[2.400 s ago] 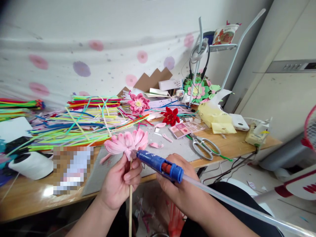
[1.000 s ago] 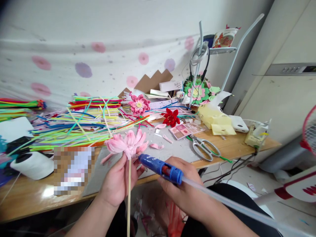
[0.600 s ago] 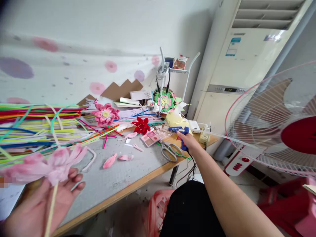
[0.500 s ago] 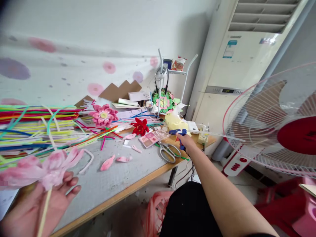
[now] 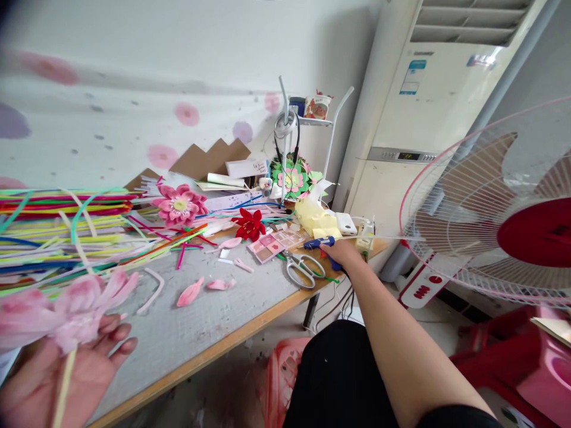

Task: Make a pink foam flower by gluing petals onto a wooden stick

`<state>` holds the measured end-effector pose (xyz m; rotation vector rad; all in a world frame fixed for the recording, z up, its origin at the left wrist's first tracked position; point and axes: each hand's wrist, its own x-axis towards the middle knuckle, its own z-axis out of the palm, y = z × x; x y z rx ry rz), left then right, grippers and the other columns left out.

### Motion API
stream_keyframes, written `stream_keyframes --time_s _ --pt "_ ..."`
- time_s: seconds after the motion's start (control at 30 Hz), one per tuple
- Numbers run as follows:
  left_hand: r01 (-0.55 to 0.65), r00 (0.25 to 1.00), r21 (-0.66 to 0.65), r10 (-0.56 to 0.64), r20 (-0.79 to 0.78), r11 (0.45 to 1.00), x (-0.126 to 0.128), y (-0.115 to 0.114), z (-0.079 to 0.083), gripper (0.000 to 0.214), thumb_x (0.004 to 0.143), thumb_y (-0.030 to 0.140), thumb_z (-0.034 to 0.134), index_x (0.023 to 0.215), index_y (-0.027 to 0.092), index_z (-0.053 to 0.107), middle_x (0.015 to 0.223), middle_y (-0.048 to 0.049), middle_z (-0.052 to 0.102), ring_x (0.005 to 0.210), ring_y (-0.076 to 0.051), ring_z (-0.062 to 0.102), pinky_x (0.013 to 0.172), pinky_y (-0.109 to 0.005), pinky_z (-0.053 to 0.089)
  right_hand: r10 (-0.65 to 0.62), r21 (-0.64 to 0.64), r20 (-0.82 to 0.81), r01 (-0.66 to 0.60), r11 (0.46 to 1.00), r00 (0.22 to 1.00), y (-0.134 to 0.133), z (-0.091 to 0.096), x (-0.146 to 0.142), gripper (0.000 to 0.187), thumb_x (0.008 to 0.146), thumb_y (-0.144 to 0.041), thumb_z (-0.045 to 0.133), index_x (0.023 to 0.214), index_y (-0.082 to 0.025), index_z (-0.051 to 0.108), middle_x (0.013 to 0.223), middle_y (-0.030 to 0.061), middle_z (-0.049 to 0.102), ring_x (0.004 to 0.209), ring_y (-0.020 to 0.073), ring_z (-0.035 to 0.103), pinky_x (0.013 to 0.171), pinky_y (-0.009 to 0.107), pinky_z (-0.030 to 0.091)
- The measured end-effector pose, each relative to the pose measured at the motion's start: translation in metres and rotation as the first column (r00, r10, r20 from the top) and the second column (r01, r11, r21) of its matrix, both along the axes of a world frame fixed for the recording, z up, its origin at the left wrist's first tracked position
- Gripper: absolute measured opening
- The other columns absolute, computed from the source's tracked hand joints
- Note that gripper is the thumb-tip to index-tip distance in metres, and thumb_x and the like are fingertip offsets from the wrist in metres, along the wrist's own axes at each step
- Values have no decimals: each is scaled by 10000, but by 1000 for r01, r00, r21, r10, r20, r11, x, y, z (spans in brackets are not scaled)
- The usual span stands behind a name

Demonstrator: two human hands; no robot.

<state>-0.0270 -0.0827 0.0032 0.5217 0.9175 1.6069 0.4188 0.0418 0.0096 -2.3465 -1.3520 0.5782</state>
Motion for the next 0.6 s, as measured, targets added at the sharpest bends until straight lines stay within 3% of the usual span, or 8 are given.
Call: stream_keyframes --time_s 0.13,0.23,0.3,0.37,0.43,0.5,0.6 --pt "3 1000 48 -4 31 999 12 -11 6 172 726 352 644 801 198 646 794 -24 611 749 -177 552 633 -288 551 54 58 252 -71 996 966 -8 16 -17 329 885 -362 511 1004 -76 619 1060 187 612 1014 295 574 847 459 443" --pt "13 998 50 -16 60 999 17 -16 11 155 720 318 657 790 181 634 805 -22 594 727 -165 538 629 -284 528 249 135 342 -310 941 906 -18 27 -60 363 905 -327 409 971 -59 645 1021 237 628 1009 343 573 825 450 420" --pt "11 997 49 -15 70 999 20 -18 13 172 713 322 668 797 177 629 823 -25 592 734 -168 536 625 -287 513 495 163 361 -576 801 791 -25 28 -103 306 894 -302 431 1048 -141 641 1072 142 643 1016 264 579 862 362 417" --pt "8 997 46 -11 79 999 22 -19 15 194 706 337 676 796 172 625 831 -31 592 743 -174 538 627 -293 503 716 156 367 -798 583 595 -31 25 -146 337 809 -283 581 1142 -238 608 1174 52 618 1086 201 546 919 275 389" --pt "5 996 51 -9 91 999 23 -21 16 199 697 334 685 790 171 620 829 -32 592 744 -175 540 630 -297 494 812 139 377 -894 427 446 -34 17 -181 431 744 -175 624 1168 -248 593 1214 44 598 1102 188 538 913 251 389" --pt "5 994 51 -10 104 999 23 -24 16 194 696 323 690 794 173 617 830 -32 593 739 -173 541 632 -298 488 839 125 389 -924 361 380 -31 8 -203 399 738 -134 605 1132 -200 614 1158 88 624 1043 205 573 862 263 415" --pt "-1 993 34 -3 119 999 21 -29 14 181 702 302 687 806 172 617 827 -37 596 727 -170 544 626 -297 482 835 127 398 -924 360 380 -22 -5 -214 181 783 -155 561 919 -142 681 947 133 685 863 227 632 738 285 446"
